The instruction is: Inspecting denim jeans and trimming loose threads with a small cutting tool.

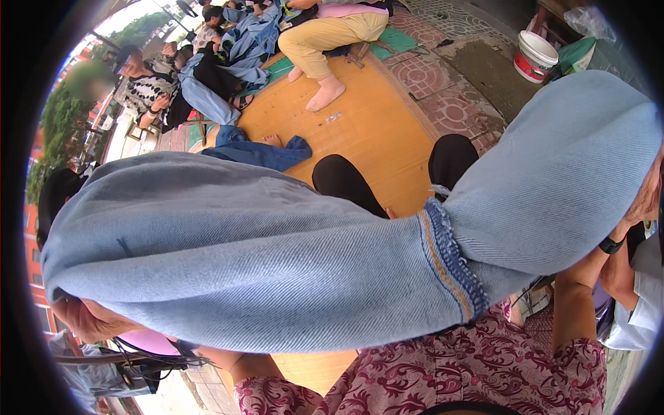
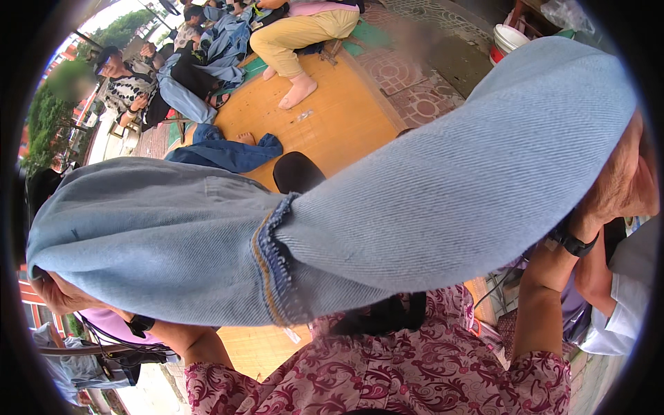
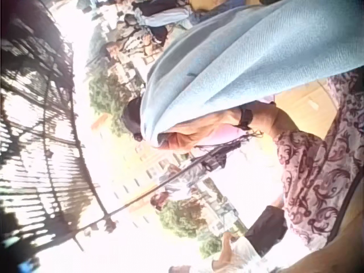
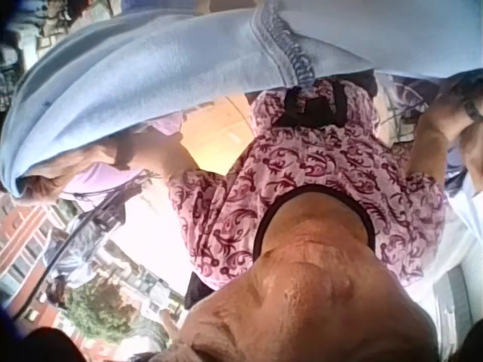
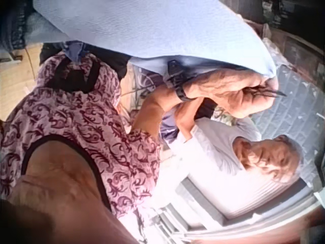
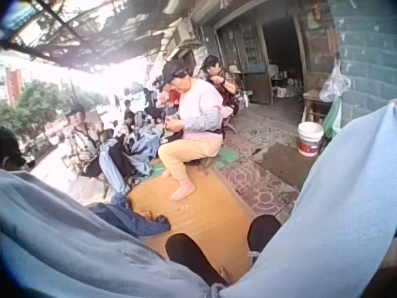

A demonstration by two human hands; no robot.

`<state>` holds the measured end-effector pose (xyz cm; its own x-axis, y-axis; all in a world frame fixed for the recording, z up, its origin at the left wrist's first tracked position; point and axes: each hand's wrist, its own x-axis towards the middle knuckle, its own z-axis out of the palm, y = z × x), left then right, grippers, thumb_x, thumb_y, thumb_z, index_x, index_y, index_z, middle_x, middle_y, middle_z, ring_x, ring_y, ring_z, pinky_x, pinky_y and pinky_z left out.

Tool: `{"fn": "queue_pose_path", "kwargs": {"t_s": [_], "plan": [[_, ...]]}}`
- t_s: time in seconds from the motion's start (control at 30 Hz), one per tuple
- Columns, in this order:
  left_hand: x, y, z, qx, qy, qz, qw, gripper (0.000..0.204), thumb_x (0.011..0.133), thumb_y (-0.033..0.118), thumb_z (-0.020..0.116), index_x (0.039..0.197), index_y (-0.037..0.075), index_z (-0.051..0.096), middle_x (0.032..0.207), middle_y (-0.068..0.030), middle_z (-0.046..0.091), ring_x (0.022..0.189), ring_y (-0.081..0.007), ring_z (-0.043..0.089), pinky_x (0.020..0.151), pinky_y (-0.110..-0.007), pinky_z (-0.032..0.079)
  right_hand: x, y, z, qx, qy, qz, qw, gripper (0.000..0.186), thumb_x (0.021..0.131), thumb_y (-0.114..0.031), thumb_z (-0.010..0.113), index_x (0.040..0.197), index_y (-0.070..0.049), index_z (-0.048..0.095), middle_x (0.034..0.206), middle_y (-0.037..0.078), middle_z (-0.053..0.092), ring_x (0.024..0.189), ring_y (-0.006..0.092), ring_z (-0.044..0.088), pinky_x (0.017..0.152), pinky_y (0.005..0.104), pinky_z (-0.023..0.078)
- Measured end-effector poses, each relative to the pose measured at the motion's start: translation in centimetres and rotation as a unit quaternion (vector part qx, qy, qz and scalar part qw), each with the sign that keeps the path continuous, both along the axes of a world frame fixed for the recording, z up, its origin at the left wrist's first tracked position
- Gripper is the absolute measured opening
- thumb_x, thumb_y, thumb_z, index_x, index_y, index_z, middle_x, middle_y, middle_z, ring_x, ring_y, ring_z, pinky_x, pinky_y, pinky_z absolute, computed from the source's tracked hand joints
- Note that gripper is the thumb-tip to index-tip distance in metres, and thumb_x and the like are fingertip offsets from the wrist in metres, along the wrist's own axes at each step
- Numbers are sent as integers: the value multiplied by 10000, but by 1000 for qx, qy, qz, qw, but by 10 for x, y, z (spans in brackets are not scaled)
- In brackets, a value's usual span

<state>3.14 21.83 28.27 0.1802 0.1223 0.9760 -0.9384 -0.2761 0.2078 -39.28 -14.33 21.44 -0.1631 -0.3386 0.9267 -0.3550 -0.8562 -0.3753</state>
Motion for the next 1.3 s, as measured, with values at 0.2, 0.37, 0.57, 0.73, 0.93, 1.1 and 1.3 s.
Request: {"fn": "queue_pose_path", "kwargs": {"t_s": [0.2, 0.37, 0.57, 0.73, 0.93, 1.1, 1.3], "plan": [[19, -103, -27, 136, 30, 47, 989, 269, 963, 239, 673, 980, -30, 676, 839, -127, 706, 742, -181, 618, 720, -316, 495, 68, -36, -22, 40, 71, -39, 996, 241, 978, -132, 644, 1182, -10, 685, 1012, 73, 744, 888, 145, 690, 811, 270, 546], [41, -150, -172, 333, 51, -43, 941, 352, 934, 195, 655, 1202, -12, 559, 1054, -244, 635, 953, -437, 622, 788, -489, 476, 123, -54, -140, 256, 306, 63, 915, 285, 908, -252, 638, 1159, -117, 653, 843, 197, 704, 816, 404, 676, 721, 488, 517], [-93, -114, -331, 473, 282, -174, 817, 489, 966, 208, 631, 1379, -4, 478, 1385, -272, 483, 1278, -434, 470, 1072, -493, 366, 101, 42, -260, 423, 278, 194, 840, 261, 920, -213, 673, 1143, -76, 666, 936, 173, 714, 841, 342, 691, 741, 403, 520], [-102, -107, -324, 487, 360, -160, 780, 485, 997, 218, 597, 1420, 20, 466, 1465, -260, 421, 1360, -424, 405, 1130, -462, 328, 94, 36, -265, 467, 267, 188, 822, 254, 921, -209, 681, 1132, -68, 669, 916, 156, 711, 802, 285, 684, 737, 370, 519], [-62, -110, -330, 456, 424, -220, 751, 490, 989, 273, 614, 1385, 14, 487, 1406, -237, 481, 1306, -397, 462, 1093, -466, 361, 93, 35, -265, 466, 232, 162, 839, 219, 919, -180, 687, 1102, -58, 688, 833, 105, 688, 713, 182, 611, 680, 313, 481], [-60, -120, -331, 437, 471, -244, 726, 463, 993, 263, 608, 1368, 16, 496, 1325, -222, 541, 1241, -396, 507, 1072, -451, 375, 85, 29, -276, 467, 172, 160, 852, 194, 918, -122, 685, 1091, -36, 696, 799, 30, 665, 696, 78, 528, 663, 245, 444], [-88, -140, -303, 538, 291, -79, 787, 399, 976, 214, 634, 1310, 12, 552, 1334, -226, 556, 1294, -397, 486, 1085, -471, 365, 82, 26, -281, 515, 134, 181, 827, 184, 919, -104, 685, 1082, -20, 696, 812, -10, 655, 718, 51, 513, 668, 221, 432]]}}
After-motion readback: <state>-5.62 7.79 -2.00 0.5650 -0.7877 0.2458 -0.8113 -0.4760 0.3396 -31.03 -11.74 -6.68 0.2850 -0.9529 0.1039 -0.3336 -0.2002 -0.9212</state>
